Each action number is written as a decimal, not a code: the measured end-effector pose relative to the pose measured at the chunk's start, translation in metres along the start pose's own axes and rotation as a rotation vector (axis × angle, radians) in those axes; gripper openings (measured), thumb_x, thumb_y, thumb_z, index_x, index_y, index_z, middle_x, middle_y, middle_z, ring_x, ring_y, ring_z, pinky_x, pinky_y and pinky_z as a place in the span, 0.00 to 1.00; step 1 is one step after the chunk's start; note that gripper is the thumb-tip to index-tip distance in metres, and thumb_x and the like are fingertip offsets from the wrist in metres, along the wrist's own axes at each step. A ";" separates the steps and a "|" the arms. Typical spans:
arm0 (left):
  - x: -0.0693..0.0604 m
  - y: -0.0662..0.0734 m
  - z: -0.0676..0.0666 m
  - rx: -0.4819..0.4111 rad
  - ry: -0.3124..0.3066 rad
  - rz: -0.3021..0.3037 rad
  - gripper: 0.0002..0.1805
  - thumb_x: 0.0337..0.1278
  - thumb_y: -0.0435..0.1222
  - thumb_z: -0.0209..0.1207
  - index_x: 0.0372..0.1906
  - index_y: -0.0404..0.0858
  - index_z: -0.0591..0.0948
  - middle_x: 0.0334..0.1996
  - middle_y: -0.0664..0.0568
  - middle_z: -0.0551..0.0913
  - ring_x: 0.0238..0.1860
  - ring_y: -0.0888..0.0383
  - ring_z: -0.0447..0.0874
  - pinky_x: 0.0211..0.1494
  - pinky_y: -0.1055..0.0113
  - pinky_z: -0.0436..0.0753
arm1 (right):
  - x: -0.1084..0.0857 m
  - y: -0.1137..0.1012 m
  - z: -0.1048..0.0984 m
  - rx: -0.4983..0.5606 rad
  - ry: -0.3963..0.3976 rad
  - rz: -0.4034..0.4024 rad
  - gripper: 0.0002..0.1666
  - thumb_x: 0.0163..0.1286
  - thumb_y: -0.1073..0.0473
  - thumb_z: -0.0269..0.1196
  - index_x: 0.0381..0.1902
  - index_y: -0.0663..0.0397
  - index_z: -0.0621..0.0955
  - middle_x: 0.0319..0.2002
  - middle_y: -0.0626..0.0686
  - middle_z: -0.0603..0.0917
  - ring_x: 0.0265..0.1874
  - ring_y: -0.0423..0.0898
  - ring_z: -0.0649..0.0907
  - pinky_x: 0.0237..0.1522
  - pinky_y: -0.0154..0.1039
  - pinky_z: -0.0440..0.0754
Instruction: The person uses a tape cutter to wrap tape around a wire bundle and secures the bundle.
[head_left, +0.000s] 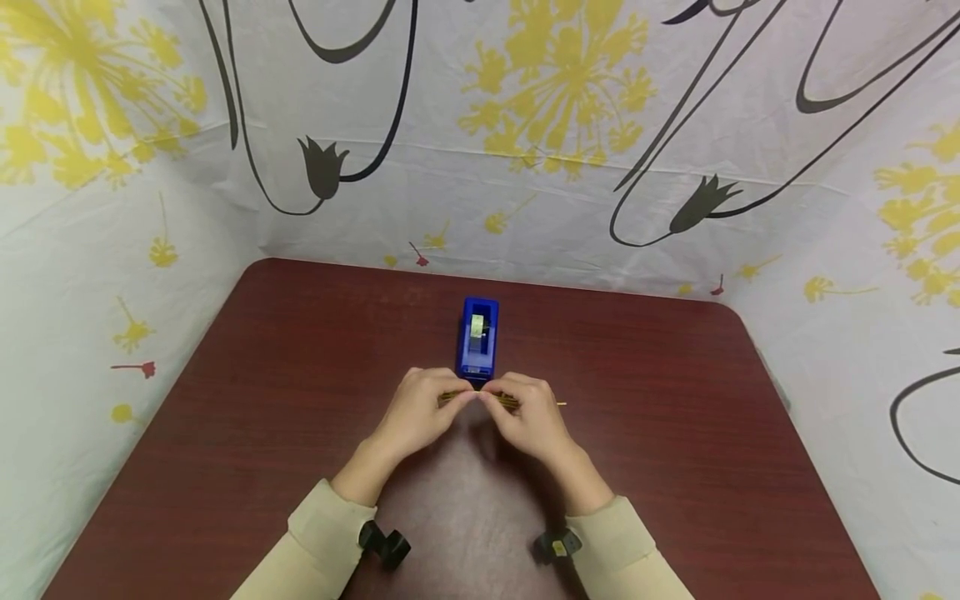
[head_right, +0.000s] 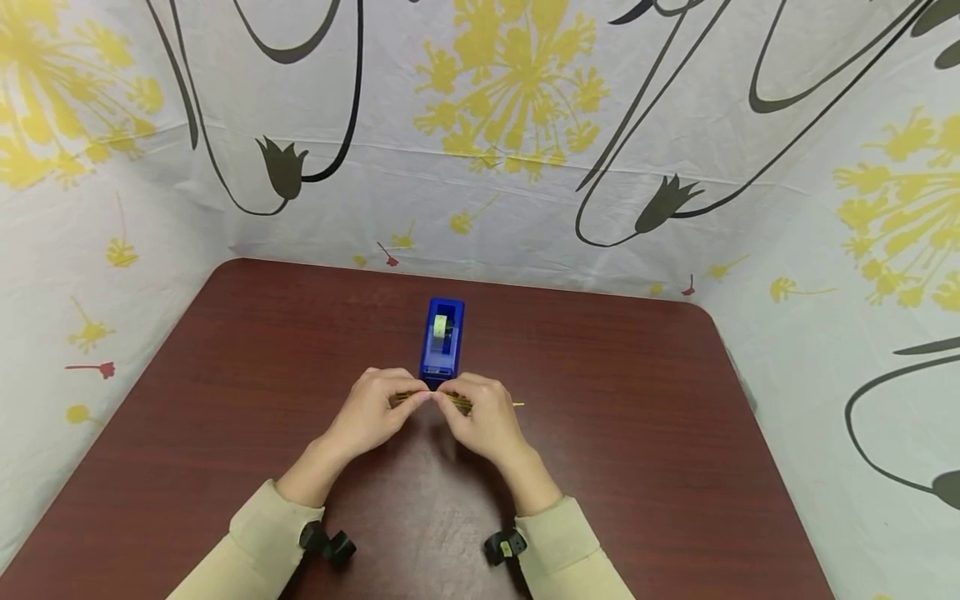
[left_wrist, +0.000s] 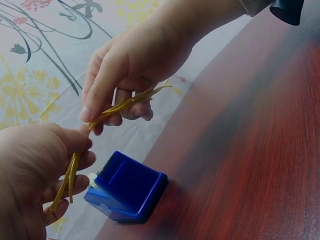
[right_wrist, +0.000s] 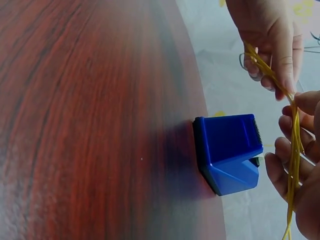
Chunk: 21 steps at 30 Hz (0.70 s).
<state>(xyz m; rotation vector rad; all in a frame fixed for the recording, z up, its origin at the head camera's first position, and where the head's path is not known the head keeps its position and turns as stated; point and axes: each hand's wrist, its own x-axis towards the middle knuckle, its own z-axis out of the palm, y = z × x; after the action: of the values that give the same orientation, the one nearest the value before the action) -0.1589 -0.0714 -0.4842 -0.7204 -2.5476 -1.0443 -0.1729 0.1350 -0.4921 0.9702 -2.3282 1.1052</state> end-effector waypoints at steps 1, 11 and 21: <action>0.000 0.000 0.000 -0.001 0.000 0.002 0.04 0.64 0.39 0.68 0.36 0.46 0.91 0.30 0.62 0.86 0.27 0.67 0.77 0.44 0.61 0.74 | 0.000 0.000 0.000 0.009 -0.002 0.006 0.05 0.66 0.61 0.70 0.32 0.56 0.89 0.26 0.45 0.85 0.24 0.37 0.80 0.27 0.31 0.77; 0.000 -0.001 -0.001 0.005 -0.031 -0.029 0.04 0.63 0.40 0.69 0.39 0.45 0.90 0.31 0.61 0.85 0.29 0.65 0.79 0.45 0.59 0.74 | 0.001 0.001 -0.003 0.063 -0.039 0.031 0.03 0.67 0.63 0.69 0.34 0.57 0.89 0.28 0.47 0.85 0.24 0.37 0.79 0.26 0.30 0.76; -0.002 -0.005 -0.002 0.045 -0.050 -0.012 0.07 0.61 0.42 0.70 0.40 0.45 0.90 0.32 0.61 0.86 0.33 0.64 0.80 0.48 0.58 0.73 | -0.004 0.000 -0.019 0.113 -0.260 0.181 0.03 0.68 0.63 0.69 0.33 0.56 0.88 0.27 0.44 0.85 0.24 0.35 0.77 0.27 0.33 0.76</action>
<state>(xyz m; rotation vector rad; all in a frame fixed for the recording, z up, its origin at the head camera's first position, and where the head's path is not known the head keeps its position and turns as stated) -0.1599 -0.0771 -0.4865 -0.7289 -2.6118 -0.9806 -0.1694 0.1514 -0.4831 1.0124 -2.6299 1.2577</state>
